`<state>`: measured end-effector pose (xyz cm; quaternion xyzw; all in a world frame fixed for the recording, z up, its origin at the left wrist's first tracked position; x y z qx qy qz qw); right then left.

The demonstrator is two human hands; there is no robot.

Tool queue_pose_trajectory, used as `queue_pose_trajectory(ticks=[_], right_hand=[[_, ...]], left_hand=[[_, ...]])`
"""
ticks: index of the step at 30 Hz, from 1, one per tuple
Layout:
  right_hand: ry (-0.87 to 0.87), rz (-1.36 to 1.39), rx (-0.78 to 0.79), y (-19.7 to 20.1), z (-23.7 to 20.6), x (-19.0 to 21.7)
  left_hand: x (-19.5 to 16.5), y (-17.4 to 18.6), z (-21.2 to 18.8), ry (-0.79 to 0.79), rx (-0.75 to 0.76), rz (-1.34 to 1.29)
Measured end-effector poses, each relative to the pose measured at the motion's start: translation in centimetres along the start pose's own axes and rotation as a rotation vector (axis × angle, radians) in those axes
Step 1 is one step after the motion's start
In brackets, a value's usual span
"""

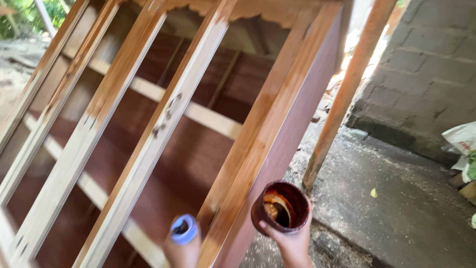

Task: The person applies wood stain to a wooden cabinet using a sponge applicator, dipping it into a container of stain held in the other hand. They wipe the stain along the cabinet's frame, top edge, and side panels, moving around the piece to coat the bare wood surfaces.

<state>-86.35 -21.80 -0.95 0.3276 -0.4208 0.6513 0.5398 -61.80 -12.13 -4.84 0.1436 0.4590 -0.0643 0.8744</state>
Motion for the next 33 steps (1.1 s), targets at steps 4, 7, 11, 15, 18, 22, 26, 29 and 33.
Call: queue_pose_trajectory(ticks=[4, 7, 11, 15, 18, 22, 26, 29, 33], right_hand=[[0.058, -0.027, -0.003, 0.6, 2.9, -0.2], [0.09, 0.03, 0.047, 1.1, 5.8, -0.4], [0.174, 0.048, 0.09, 2.4, 10.4, -0.6], [0.252, 0.104, 0.179, 4.1, 15.5, -0.9], [0.198, 0.141, 0.21, 5.0, 18.5, -1.1], [0.274, 0.056, 0.194, 5.4, 19.2, -1.1], [0.248, 0.021, 0.091, 5.2, 16.1, -1.6], [0.113, -0.029, 0.005, 4.4, 12.0, -2.1], [-0.035, -0.009, -0.005, 2.9, 5.2, -1.8]], left_hand=[[-6.2, -8.6, 4.7, -0.038, 0.062, -0.198], [-11.4, -16.4, 9.4, -0.111, 0.086, -0.393], [-19.5, -24.9, 15.6, -0.082, 0.074, -0.53], [-27.7, -31.8, 21.9, 0.277, 0.202, -1.214], [-31.9, -34.3, 25.0, 0.358, 0.203, -1.407], [-32.1, -34.3, 25.4, 0.36, 0.14, -1.046], [-28.8, -31.7, 23.2, 0.375, 0.174, -0.92], [-24.6, -28.5, 20.6, 0.324, 0.228, -0.835], [-17.6, -23.8, 16.2, 0.317, 0.266, -0.757]])
Point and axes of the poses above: each hand's wrist, its own z-axis towards the middle knuckle, its own y-axis out of the back of the hand, x = y × z, the point moved 3 cm from there along z, towards the middle knuckle, and after that the axes turned 1 degree about -z, right-handed, at the moved point
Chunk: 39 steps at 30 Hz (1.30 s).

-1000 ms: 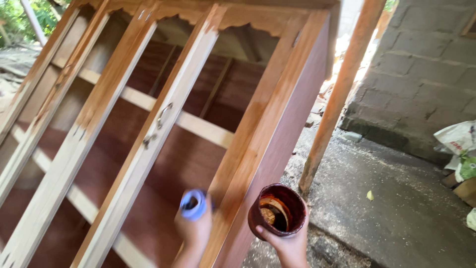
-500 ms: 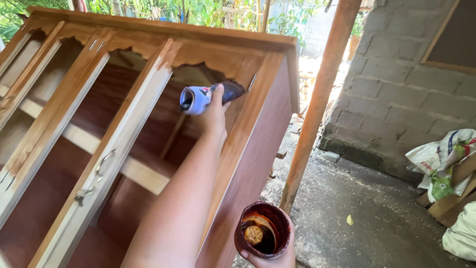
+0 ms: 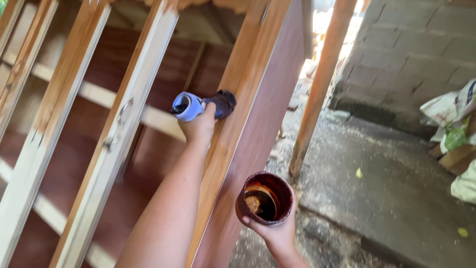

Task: The person applies wood stain to a wooden cabinet using a sponge applicator, dipping it into a container of stain held in the other hand. They wipe the stain along the cabinet's frame, top edge, and side panels, moving around the piece to coat the bare wood surfaces.

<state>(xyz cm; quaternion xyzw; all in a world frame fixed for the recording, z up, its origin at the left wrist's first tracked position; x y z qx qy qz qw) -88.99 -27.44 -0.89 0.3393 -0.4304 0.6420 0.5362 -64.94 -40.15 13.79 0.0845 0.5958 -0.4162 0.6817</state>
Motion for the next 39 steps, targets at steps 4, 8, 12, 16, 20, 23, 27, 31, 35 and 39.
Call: queue_pose_trajectory(ticks=[4, 8, 12, 16, 20, 23, 27, 31, 35, 39], right_hand=[[-0.013, 0.014, 0.037, -1.1, -5.6, 1.0], [-0.041, -0.026, 0.038, -1.5, -10.1, 1.6], [-0.076, -0.054, 0.058, -1.5, -13.4, 1.5], [-0.08, -0.118, 0.051, -1.8, -15.9, 1.1], [-0.108, -0.164, 0.073, -2.4, -18.0, 0.0], [-0.128, -0.166, 0.087, -2.9, -19.2, -1.3], [-0.162, -0.17, 0.095, -3.4, -21.0, -3.3], [-0.211, -0.135, 0.115, -4.0, -22.9, -4.7], [-0.26, -0.138, 0.147, -4.0, -24.6, -5.6], [-0.228, -0.219, 0.179, -3.6, -26.0, -6.4]], left_hand=[[2.3, 7.3, -4.4, 0.005, 0.018, 0.06], [3.7, 14.0, -8.1, -0.089, -0.041, 0.226], [5.2, 19.9, -10.9, -0.115, -0.09, 0.304], [7.0, 26.0, -14.3, 0.01, -0.061, 0.363], [8.4, 32.0, -18.1, -0.06, -0.059, 0.452], [9.8, 36.0, -21.0, -0.042, -0.079, 0.453], [11.5, 41.7, -25.0, -0.004, -0.144, 0.624], [12.6, 48.2, -29.4, 0.094, -0.207, 0.743], [12.3, 54.6, -34.2, 0.113, -0.342, 0.862], [13.0, 57.7, -38.3, 0.438, -0.4, 1.286]])
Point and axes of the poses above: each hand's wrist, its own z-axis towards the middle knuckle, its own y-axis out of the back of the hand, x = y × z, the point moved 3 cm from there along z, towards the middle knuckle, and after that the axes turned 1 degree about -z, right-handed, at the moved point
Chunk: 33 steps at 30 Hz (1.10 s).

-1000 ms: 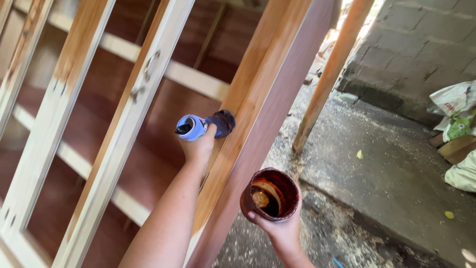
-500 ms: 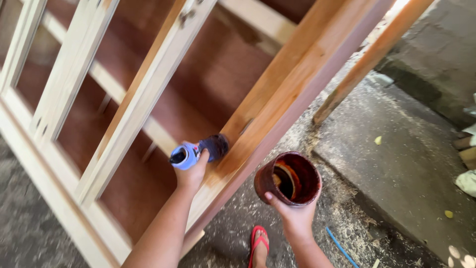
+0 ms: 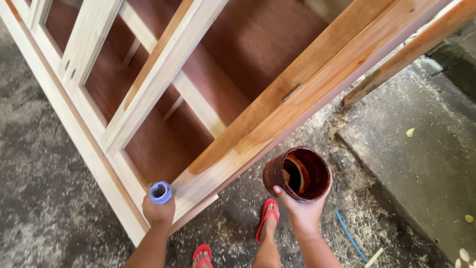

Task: The person applies wood stain to a wooden cabinet using a sponge applicator, dipping it into a container of stain held in the other hand. They wipe the stain along the cabinet's frame, top edge, and side panels, moving around the piece to coat the bare wood surfaces.

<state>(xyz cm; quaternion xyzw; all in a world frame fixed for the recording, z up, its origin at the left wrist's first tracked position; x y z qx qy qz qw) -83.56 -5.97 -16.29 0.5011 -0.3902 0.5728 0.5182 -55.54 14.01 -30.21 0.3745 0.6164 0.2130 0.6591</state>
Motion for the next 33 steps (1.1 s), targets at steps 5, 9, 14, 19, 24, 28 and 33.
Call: queue_pose_trajectory(ticks=[5, 9, 14, 19, 24, 28, 33], right_hand=[[-0.009, -0.083, 0.065, 0.5, -1.6, -1.9], [-0.018, -0.137, 0.123, 0.3, -2.9, -3.7], [0.057, -0.136, 0.285, -0.8, -3.8, -5.0], [-0.018, -0.023, 0.348, -1.7, -4.7, -5.9], [0.056, -0.027, 0.421, -2.9, -5.7, -5.8], [0.154, -0.098, 0.445, -3.7, -6.5, -5.7], [0.124, -0.121, 0.467, -3.9, -7.2, -5.9]], left_hand=[[-4.4, -4.2, -2.1, -0.039, -0.111, -0.477], [-14.3, -5.5, -1.4, -0.261, -0.002, -0.674], [-23.3, 1.5, -1.4, -0.32, 0.479, -1.066], [-22.7, 8.2, -4.3, -0.824, 1.032, -0.945], [-20.4, 6.6, -7.5, -1.087, 0.857, -0.29], [-19.2, 5.1, -8.4, -1.153, 0.722, -0.185], [-18.0, 4.4, -8.8, -1.152, 0.726, -0.187]])
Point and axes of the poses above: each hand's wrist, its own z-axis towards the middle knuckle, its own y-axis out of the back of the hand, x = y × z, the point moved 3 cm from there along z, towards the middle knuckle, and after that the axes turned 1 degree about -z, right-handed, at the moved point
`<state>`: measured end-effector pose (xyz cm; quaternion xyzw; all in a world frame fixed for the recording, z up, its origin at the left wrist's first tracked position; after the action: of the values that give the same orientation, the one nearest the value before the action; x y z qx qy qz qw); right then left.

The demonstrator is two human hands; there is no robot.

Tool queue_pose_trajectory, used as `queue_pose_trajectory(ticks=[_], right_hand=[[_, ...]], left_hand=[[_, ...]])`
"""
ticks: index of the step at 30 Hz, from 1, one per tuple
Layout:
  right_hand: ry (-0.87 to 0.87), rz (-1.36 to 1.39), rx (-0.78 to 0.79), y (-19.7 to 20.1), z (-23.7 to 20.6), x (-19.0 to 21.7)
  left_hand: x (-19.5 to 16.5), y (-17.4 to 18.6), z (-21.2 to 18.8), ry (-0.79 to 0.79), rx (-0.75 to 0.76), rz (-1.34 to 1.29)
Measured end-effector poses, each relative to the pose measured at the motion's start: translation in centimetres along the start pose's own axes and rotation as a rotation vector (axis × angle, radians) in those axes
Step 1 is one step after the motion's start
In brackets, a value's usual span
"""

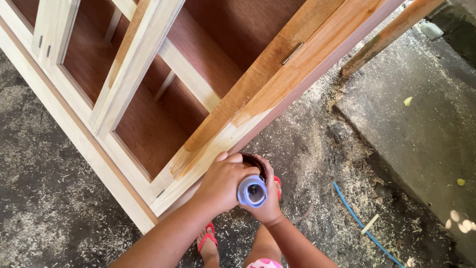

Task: The person applies wood stain to a wooden cabinet using a sponge applicator, dipping it into a container of stain held in the other hand. They wipe the stain along the cabinet's frame, top edge, and side panels, moving around the piece to coat the bare wood surfaces.

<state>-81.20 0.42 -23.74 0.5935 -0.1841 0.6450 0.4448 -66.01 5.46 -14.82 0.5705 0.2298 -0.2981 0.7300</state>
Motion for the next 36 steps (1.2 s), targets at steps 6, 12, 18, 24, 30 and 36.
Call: queue_pose_trajectory(ticks=[6, 12, 18, 24, 30, 36], right_hand=[[-0.041, 0.003, 0.003, -0.5, -0.5, 0.0], [-0.03, 0.037, 0.038, -1.3, -0.6, -0.5], [-0.076, 0.167, 0.028, -2.0, -0.1, -1.6], [0.023, 0.088, 0.121, -2.8, -0.3, -3.0], [-0.084, 0.155, 0.15, -1.7, -2.5, -5.1], [-0.086, 0.131, 0.172, -0.5, -1.6, -6.8]], left_hand=[[0.2, 0.3, -0.8, -0.002, 0.023, 0.1], [1.0, 0.9, -2.0, 0.002, -0.113, -0.086], [7.0, -0.9, -6.7, 0.425, -0.521, -1.004], [11.1, -7.5, -11.7, 0.491, -0.752, -1.824], [14.2, -11.6, -15.8, 0.417, -1.101, -1.889], [18.8, -13.0, -16.3, 0.478, -1.166, -1.736]])
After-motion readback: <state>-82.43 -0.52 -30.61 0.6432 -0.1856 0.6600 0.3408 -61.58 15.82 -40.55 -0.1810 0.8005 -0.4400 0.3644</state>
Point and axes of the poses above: each hand's wrist, its own z-axis towards the middle knuckle, its own y-axis out of the back of the hand, x = y × z, the point moved 3 cm from there along z, towards the middle knuckle, and after that the axes turned 1 degree about -z, right-handed, at the moved point
